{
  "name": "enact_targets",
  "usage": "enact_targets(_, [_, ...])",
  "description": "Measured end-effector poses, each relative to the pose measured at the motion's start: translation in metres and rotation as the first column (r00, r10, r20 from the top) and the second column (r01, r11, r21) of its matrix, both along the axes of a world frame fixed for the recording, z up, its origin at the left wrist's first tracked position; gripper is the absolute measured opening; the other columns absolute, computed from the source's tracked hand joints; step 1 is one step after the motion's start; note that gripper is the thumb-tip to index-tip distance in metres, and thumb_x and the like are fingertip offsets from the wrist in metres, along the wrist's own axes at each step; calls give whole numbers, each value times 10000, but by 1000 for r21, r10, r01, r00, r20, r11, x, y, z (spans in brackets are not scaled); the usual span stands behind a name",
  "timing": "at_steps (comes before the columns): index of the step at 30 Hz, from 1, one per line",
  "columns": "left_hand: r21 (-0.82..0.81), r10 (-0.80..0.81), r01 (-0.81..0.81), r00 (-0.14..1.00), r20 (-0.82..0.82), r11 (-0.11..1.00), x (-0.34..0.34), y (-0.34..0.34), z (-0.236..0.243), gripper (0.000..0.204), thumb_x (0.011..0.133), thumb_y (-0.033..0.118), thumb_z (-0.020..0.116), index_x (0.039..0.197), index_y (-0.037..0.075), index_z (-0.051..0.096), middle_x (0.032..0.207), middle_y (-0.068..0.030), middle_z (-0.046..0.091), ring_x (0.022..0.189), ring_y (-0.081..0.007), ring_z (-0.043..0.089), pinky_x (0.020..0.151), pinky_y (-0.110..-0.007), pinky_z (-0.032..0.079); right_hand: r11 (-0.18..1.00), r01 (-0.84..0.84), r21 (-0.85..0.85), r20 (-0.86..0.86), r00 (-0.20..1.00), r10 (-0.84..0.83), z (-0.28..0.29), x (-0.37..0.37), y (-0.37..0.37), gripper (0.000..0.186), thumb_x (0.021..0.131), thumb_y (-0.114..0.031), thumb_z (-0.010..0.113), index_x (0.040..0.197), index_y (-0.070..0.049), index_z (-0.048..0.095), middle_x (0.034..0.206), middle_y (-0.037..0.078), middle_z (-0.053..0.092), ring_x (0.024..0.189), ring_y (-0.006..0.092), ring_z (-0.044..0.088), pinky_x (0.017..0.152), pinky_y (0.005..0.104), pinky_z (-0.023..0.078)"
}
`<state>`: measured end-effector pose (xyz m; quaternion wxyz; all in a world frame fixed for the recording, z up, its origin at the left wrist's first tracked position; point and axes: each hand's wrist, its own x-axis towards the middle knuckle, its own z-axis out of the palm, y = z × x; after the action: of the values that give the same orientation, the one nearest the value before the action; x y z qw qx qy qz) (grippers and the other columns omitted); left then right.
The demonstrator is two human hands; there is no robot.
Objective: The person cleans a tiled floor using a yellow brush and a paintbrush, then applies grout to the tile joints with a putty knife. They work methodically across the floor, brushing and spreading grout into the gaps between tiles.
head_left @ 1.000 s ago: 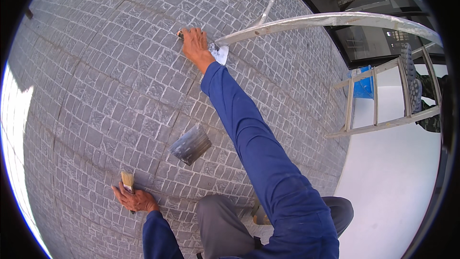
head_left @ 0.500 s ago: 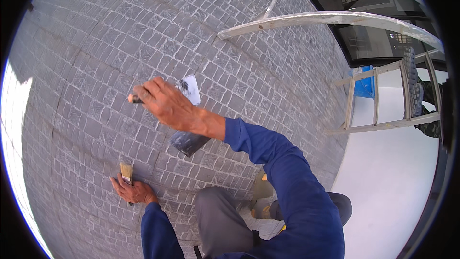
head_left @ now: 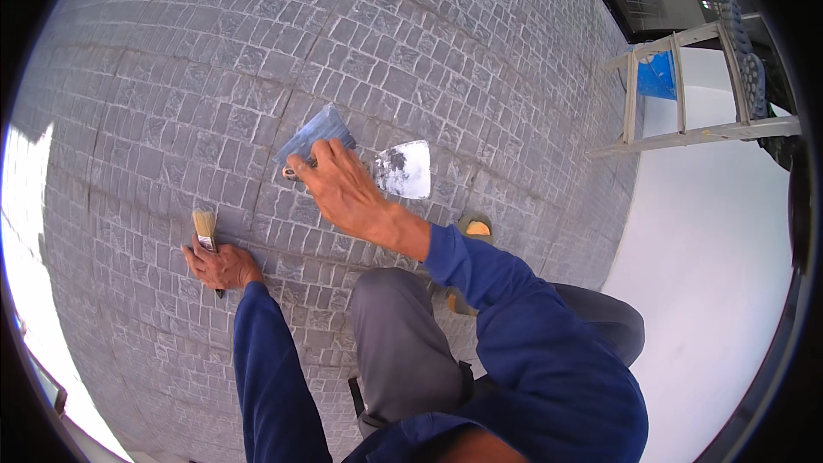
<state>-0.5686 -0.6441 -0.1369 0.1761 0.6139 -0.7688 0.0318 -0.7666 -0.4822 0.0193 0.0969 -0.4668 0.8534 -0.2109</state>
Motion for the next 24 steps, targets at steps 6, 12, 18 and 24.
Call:
enact_targets(6, [-68,-53,51,998,-34,996,2,-3,-4,353,901,95,544,1223,220,615,1390,-56,549,1230,-275,559,964,-501,457,953,292,-83,483,848,-218,29,11,62,437,863,-132,695,1261,-1,572,991,163,506,945,316,541,841,432,463])
enact_targets(12, [17,-37,38,998,-48,999,6,-2,-9,401,857,125,573,1247,216,603,1419,-57,521,1281,-288,513,995,-503,428,462,885,-64,716,363,-596,14,-35,164,295,859,-230,749,978,-5,599,718,-3,485,638,124,489,576,335,413])
enact_targets(18, [16,-57,58,996,-74,998,8,-3,-9,434,850,146,578,1275,234,585,1436,-58,500,1292,-283,497,999,-523,415,34,992,125,900,-99,-424,-26,2,223,286,865,-277,765,938,-71,580,768,3,540,658,117,515,573,336,424])
enact_targets(24, [-20,-28,28,1000,7,999,6,-4,-15,397,862,141,573,1247,228,611,1405,-56,534,1267,-280,520,974,-513,434,-253,909,331,940,-340,9,-60,7,258,278,896,-296,719,916,-64,567,762,54,583,650,187,583,559,354,508])
